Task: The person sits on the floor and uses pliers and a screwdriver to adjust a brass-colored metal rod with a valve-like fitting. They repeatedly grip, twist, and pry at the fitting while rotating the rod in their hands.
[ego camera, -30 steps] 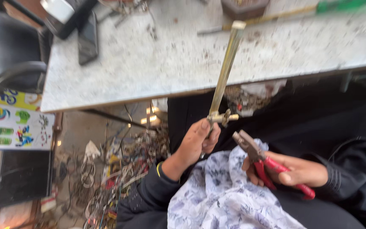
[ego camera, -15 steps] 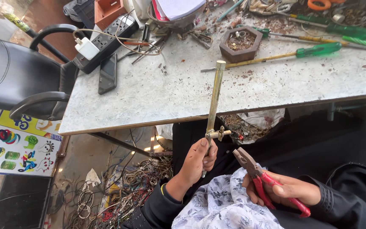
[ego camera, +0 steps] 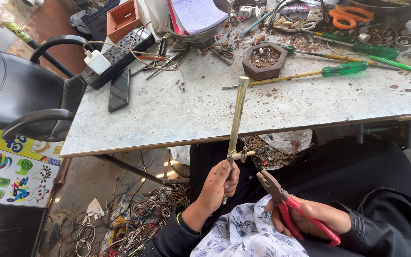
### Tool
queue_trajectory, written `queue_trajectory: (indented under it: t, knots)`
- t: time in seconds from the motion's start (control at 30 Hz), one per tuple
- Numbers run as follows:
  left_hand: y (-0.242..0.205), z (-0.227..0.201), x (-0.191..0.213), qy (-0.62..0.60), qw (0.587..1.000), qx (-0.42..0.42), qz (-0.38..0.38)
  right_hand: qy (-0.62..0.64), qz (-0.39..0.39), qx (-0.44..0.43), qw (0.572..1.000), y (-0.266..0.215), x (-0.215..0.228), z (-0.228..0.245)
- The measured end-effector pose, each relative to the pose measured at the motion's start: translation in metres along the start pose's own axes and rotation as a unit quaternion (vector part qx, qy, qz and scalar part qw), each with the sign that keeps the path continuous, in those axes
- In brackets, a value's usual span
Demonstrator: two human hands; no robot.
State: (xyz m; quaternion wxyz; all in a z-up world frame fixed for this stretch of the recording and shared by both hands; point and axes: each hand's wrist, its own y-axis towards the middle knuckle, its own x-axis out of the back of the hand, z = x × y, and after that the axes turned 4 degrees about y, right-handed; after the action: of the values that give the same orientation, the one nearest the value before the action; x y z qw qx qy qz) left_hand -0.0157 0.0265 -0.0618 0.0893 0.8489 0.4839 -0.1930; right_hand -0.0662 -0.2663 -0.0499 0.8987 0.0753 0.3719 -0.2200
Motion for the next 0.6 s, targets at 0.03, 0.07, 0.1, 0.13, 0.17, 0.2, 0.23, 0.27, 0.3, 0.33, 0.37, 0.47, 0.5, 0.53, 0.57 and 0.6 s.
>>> queue_trajectory:
  t: [0.03, 0.07, 0.1, 0.13, 0.17, 0.2, 0.23, 0.27, 0.3, 0.33, 0.37, 0.47, 0.5, 0.53, 0.57, 0.6]
  knots:
    - [0.001, 0.0, 0.0, -0.002, 1.0, 0.0, 0.0, 0.005, -0.003, 0.0, 1.0, 0.001, 0.0, 0.0]
    - [0.002, 0.0, 0.0, -0.004, 1.0, 0.001, 0.0, 0.01, -0.006, 0.0, 1.0, 0.001, 0.0, 0.0]
    - [0.001, 0.0, 0.0, -0.006, 1.0, 0.001, -0.001, 0.02, -0.006, 0.008, 1.0, 0.002, 0.0, -0.001]
    - [0.001, 0.0, 0.0, -0.009, 1.0, 0.0, -0.001, 0.03, -0.005, 0.016, 0.999, 0.003, 0.001, -0.001]
    - [0.001, 0.0, -0.001, -0.011, 1.0, -0.001, -0.002, 0.041, -0.005, 0.024, 0.999, 0.003, 0.001, -0.003]
    - [0.001, -0.001, -0.001, -0.014, 1.0, -0.001, -0.002, 0.053, -0.003, 0.032, 0.998, 0.004, 0.003, -0.004]
    - [0.001, -0.001, -0.002, -0.013, 1.0, -0.002, -0.007, 0.066, -0.001, 0.039, 0.997, 0.003, 0.005, -0.004]
    - [0.001, -0.002, -0.003, -0.012, 1.0, -0.004, -0.011, 0.08, 0.0, 0.045, 0.996, 0.003, 0.007, -0.005]
    - [0.0, -0.001, -0.004, -0.014, 1.0, -0.003, -0.019, 0.106, 0.002, 0.055, 0.993, 0.003, 0.01, -0.006]
    - [0.0, -0.001, -0.003, -0.014, 1.0, -0.007, -0.019, 0.132, 0.003, 0.066, 0.989, 0.004, 0.013, -0.007]
    - [0.0, 0.0, -0.003, -0.017, 1.0, -0.009, -0.023, 0.161, 0.002, 0.074, 0.984, 0.003, 0.015, -0.009]
    - [-0.003, 0.0, -0.004, -0.016, 0.999, -0.019, -0.021, 0.162, -0.082, 0.088, 0.979, 0.005, 0.018, -0.01]
    - [-0.003, -0.002, -0.004, -0.012, 0.999, -0.026, -0.017, 0.149, -0.112, 0.085, 0.979, 0.006, 0.018, -0.009]
    - [-0.004, -0.003, -0.006, -0.007, 0.999, -0.033, -0.013, 0.135, -0.141, 0.081, 0.977, 0.004, 0.016, -0.006]
    - [-0.004, -0.006, -0.007, 0.0, 0.999, -0.04, -0.008, 0.121, -0.17, 0.079, 0.975, 0.003, 0.015, -0.004]
    - [-0.005, -0.008, -0.008, 0.006, 0.999, -0.046, -0.003, 0.126, -0.171, 0.07, 0.975, 0.002, 0.014, 0.0]
